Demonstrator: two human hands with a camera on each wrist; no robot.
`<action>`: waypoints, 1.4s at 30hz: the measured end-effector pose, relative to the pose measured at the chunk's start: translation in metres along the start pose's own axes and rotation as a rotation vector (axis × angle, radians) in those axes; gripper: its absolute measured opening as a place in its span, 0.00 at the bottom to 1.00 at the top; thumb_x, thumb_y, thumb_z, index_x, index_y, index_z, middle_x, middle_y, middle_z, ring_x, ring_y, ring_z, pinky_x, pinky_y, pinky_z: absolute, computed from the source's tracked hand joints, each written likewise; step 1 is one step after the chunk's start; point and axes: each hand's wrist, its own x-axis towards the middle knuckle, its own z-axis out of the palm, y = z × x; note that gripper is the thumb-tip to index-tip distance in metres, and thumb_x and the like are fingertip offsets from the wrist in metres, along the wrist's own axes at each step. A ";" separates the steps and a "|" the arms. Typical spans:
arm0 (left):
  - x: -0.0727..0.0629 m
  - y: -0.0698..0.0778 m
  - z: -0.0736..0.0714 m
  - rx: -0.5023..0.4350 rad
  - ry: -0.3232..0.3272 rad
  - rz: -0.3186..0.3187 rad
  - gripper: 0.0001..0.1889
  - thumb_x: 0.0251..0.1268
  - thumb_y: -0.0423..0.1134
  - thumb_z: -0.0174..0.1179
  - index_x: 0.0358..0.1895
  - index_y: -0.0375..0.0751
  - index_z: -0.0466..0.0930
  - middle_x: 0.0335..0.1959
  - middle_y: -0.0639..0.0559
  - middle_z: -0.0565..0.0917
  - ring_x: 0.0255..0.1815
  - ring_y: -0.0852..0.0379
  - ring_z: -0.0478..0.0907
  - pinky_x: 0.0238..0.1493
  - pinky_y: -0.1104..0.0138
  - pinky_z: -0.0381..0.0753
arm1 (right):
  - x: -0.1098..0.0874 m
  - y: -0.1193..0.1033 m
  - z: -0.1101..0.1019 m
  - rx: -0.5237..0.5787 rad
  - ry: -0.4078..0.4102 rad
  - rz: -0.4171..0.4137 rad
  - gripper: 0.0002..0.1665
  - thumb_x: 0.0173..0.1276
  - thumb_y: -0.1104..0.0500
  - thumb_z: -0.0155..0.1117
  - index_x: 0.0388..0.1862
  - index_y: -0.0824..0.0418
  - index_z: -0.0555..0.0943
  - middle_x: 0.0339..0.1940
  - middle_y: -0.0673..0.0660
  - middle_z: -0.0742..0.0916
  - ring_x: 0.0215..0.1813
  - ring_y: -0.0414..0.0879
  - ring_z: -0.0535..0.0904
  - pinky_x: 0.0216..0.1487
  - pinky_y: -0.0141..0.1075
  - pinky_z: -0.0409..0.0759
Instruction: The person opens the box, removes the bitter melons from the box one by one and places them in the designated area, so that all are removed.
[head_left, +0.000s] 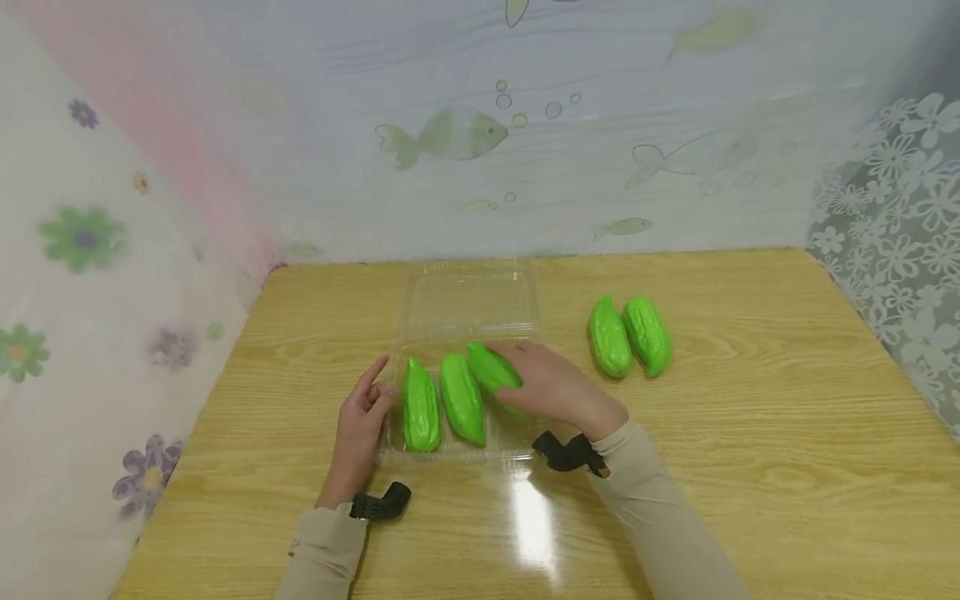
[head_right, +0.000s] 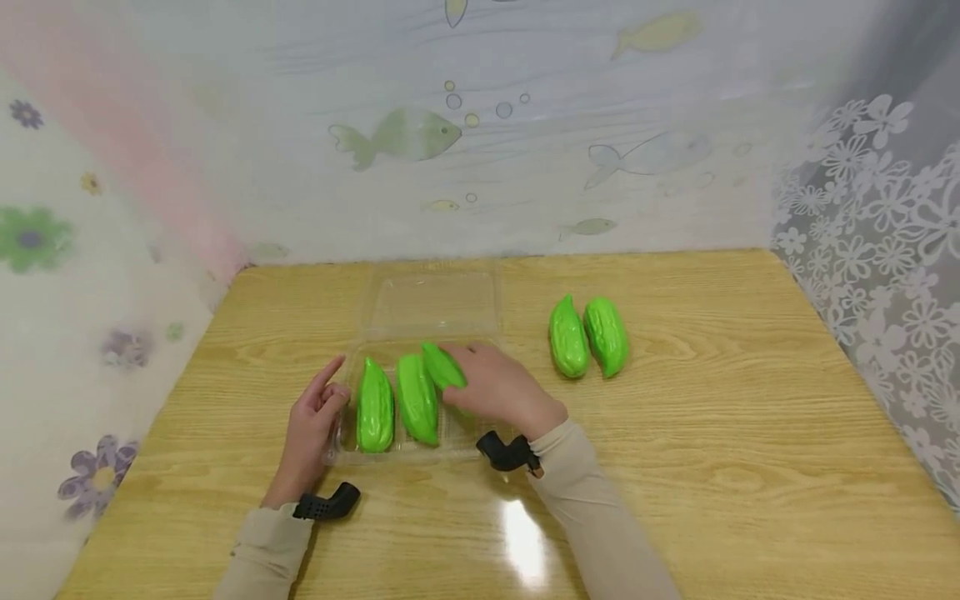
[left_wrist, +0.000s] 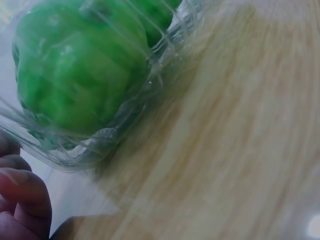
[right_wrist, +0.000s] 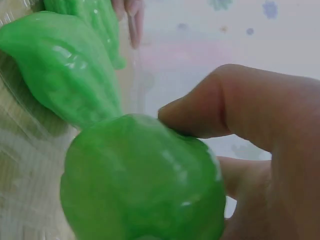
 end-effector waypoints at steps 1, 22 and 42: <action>0.000 0.000 0.000 -0.002 0.001 0.000 0.23 0.65 0.36 0.51 0.63 0.51 0.64 0.25 0.51 0.65 0.22 0.62 0.59 0.24 0.72 0.62 | 0.000 0.001 -0.001 0.006 0.011 -0.005 0.39 0.57 0.47 0.55 0.68 0.50 0.58 0.47 0.54 0.74 0.38 0.44 0.69 0.34 0.36 0.69; 0.009 -0.025 -0.005 0.022 0.004 0.030 0.23 0.65 0.40 0.52 0.62 0.61 0.64 0.25 0.51 0.66 0.22 0.61 0.59 0.23 0.70 0.62 | -0.020 0.049 -0.048 0.226 0.158 0.094 0.38 0.64 0.40 0.50 0.70 0.46 0.52 0.63 0.56 0.68 0.54 0.55 0.71 0.45 0.49 0.72; 0.010 -0.027 -0.004 0.029 -0.001 0.037 0.23 0.64 0.42 0.52 0.63 0.59 0.64 0.26 0.52 0.67 0.23 0.61 0.61 0.24 0.70 0.64 | -0.053 0.125 -0.073 0.353 0.307 0.377 0.42 0.62 0.35 0.46 0.71 0.46 0.47 0.61 0.63 0.67 0.57 0.58 0.65 0.46 0.52 0.68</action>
